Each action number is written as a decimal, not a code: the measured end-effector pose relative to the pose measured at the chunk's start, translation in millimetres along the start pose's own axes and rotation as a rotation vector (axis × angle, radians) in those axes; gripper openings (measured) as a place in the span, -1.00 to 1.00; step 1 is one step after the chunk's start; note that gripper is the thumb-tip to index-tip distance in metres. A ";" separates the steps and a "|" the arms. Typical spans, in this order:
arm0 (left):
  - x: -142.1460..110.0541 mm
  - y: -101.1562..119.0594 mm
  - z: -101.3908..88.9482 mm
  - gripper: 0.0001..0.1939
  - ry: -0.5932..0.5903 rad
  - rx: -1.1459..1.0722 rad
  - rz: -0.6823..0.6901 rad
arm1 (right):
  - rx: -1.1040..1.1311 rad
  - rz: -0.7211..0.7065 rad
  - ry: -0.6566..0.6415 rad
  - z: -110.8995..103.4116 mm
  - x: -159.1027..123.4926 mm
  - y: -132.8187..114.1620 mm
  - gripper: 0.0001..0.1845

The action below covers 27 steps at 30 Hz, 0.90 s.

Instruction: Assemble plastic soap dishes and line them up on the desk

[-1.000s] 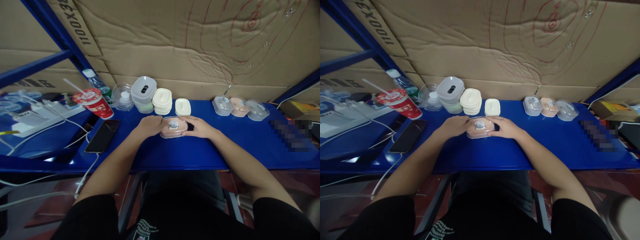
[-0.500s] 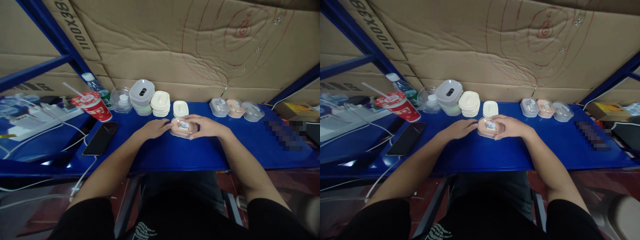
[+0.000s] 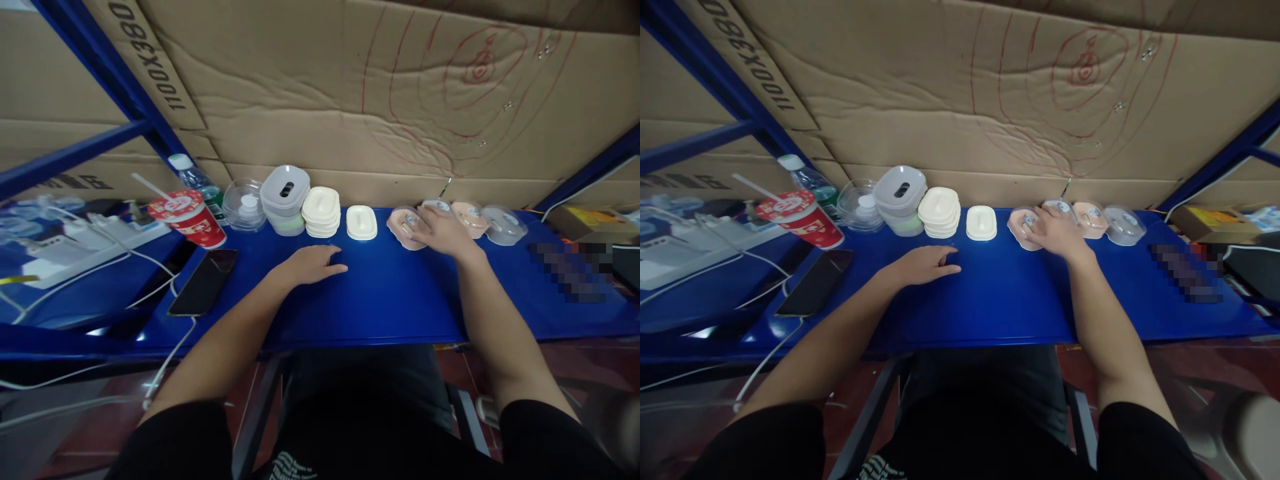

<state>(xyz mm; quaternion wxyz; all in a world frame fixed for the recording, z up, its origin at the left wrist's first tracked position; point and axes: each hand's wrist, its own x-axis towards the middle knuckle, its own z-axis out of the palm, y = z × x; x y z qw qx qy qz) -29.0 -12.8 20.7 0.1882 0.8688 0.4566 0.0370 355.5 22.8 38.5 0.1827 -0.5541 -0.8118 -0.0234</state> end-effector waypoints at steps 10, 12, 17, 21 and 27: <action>-2.6 -0.6 -7.2 -0.33 0.104 0.021 -0.055 | 0.013 -0.142 -0.002 45.2 12.2 1.1 -0.34; -1.9 -3.5 -10.2 -0.37 0.176 0.012 -0.100 | -0.026 -0.084 0.046 49.1 13.8 -0.8 -0.35; -1.5 -10.6 -19.9 -0.38 0.406 -0.056 -0.244 | -0.023 -0.084 0.151 52.3 15.2 -24.0 -0.33; -3.3 -14.8 -23.8 -0.41 0.554 -0.086 -0.292 | 0.078 -0.272 -0.029 62.5 10.0 -58.9 -0.20; -6.9 -21.7 -30.5 -0.40 0.744 -0.054 -0.414 | 0.209 -0.404 -0.122 61.1 3.0 -82.3 -0.25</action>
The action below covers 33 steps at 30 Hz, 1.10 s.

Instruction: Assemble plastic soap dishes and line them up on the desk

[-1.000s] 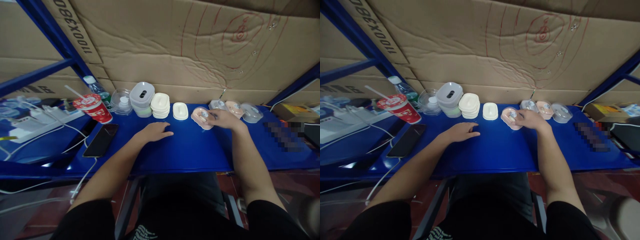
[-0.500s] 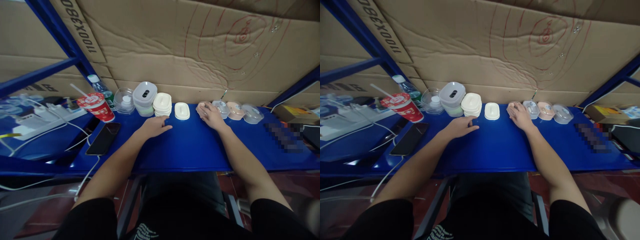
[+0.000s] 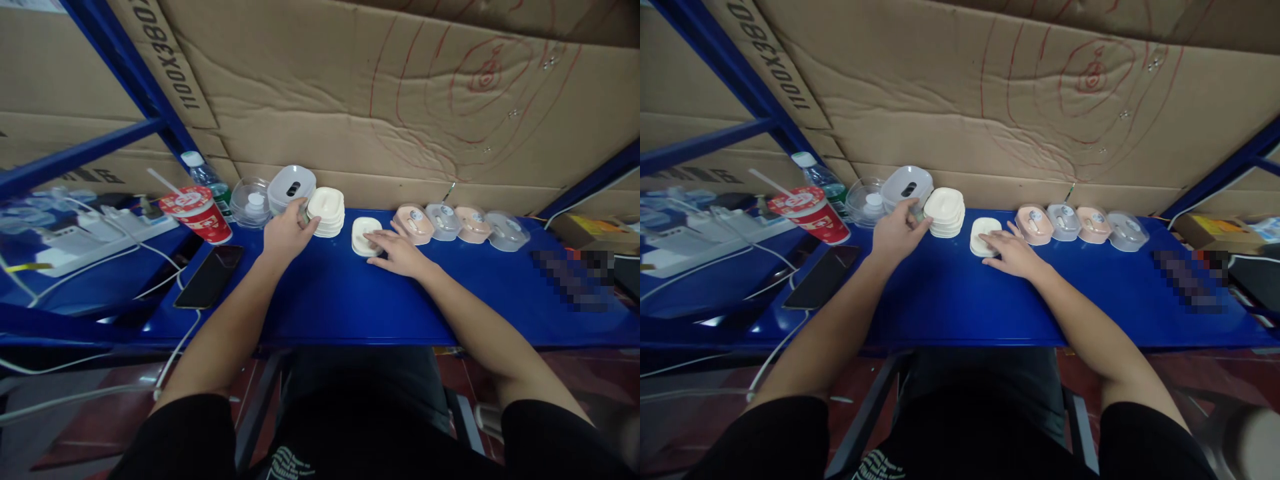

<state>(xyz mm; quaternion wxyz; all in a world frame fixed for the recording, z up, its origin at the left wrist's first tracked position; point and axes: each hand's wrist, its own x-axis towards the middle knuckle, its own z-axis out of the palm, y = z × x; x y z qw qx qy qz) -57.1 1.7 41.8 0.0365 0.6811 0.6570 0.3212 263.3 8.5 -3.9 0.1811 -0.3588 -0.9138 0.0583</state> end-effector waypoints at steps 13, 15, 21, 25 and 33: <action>15.1 -29.6 -4.8 -0.59 0.081 0.105 -0.066 | -0.138 0.180 -0.004 -3.2 -8.4 8.9 0.00; 14.8 -28.9 -4.2 -0.60 0.110 0.096 -0.052 | -0.188 0.252 0.003 -5.8 -9.5 9.3 0.05; 13.3 -24.5 -7.3 -0.63 0.252 -0.007 0.031 | 0.015 0.133 -0.084 -10.1 -8.3 7.8 -0.29; 7.1 -19.0 -5.9 -0.63 0.224 -0.114 0.183 | 0.183 0.113 -0.052 -7.1 -5.3 6.2 -0.25; -20.0 13.1 -3.2 -0.63 -0.232 -0.124 0.544 | 0.469 0.233 0.371 -6.4 -0.2 16.3 -0.11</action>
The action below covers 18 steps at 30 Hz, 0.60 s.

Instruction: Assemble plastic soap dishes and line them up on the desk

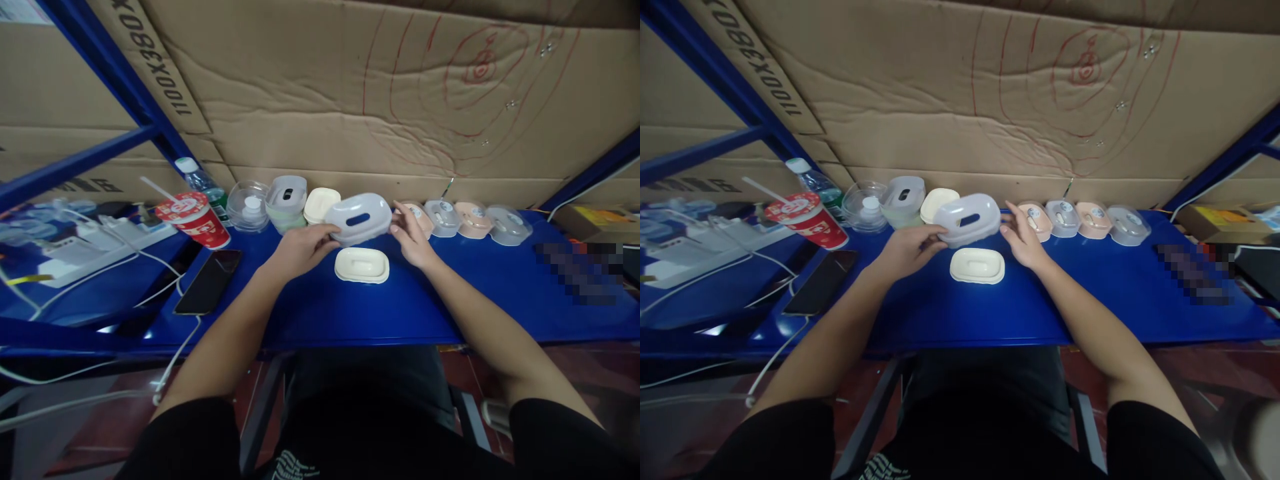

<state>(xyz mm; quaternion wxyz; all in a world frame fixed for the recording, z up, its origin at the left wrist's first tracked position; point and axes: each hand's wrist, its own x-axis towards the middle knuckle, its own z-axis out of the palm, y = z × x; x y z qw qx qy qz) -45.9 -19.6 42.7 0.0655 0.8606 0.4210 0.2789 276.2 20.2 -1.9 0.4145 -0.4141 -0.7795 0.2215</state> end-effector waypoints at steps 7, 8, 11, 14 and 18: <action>1.8 6.2 6.9 -0.65 -0.139 -0.018 0.071 | 0.124 0.243 -0.036 -15.6 1.3 -9.8 -0.24; 2.1 5.8 6.9 -0.66 -0.146 -0.012 0.086 | 0.145 0.285 -0.077 -18.0 1.1 -12.3 -0.31; 2.7 3.9 5.5 -0.67 -0.161 0.007 0.131 | 0.179 0.361 -0.235 -24.4 0.1 -20.2 -0.47; 2.3 0.3 3.9 -0.67 -0.163 0.003 0.140 | 0.151 0.368 -0.346 -28.1 -1.0 -24.8 -0.48; 1.6 -4.5 8.5 -0.69 -0.222 -0.040 0.150 | 0.002 0.303 -0.482 -25.7 -2.7 -25.3 -0.51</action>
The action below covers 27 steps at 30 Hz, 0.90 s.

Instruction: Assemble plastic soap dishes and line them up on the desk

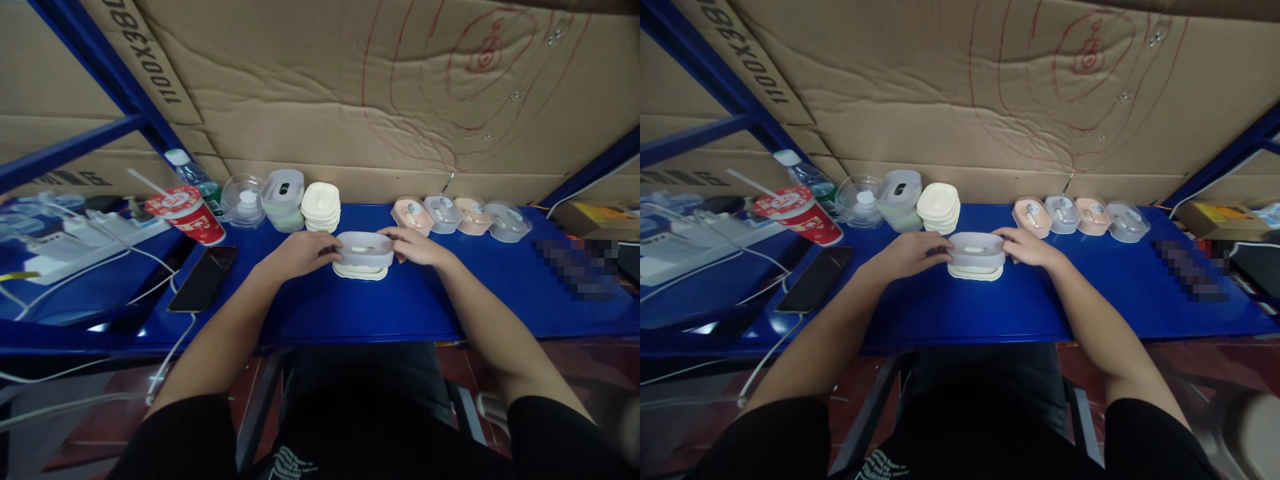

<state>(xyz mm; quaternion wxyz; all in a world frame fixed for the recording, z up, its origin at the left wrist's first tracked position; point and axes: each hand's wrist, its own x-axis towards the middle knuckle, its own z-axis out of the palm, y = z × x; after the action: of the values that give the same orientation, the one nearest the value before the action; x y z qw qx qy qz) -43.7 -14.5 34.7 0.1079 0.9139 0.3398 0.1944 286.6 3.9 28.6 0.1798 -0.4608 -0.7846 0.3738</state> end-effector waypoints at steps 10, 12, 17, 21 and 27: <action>1.5 -2.6 2.0 -0.68 -0.160 -0.104 -0.159 | -0.380 -0.083 0.035 23.2 9.6 -2.8 -0.52; 0.9 -3.8 -1.1 -0.64 -0.196 -0.152 -0.184 | -0.341 -0.107 0.072 24.5 11.4 0.1 -0.54; 2.4 -4.9 0.0 -0.59 -0.323 -0.234 -0.240 | -0.321 -0.143 0.090 26.1 13.5 4.9 -0.62; 2.9 -6.1 2.7 -0.61 -0.300 -0.190 -0.234 | -0.341 -0.141 0.061 25.8 13.1 4.1 -0.61; -5.4 -23.7 -18.2 -0.60 0.247 -0.118 -0.298 | -0.367 -0.144 0.026 24.2 12.9 5.7 -0.53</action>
<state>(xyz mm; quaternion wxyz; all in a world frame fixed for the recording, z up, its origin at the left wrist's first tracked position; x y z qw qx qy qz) -68.9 0.8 41.8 0.1462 0.8148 0.4700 0.3063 268.2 6.4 7.7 0.1291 -0.4333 -0.8682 0.2046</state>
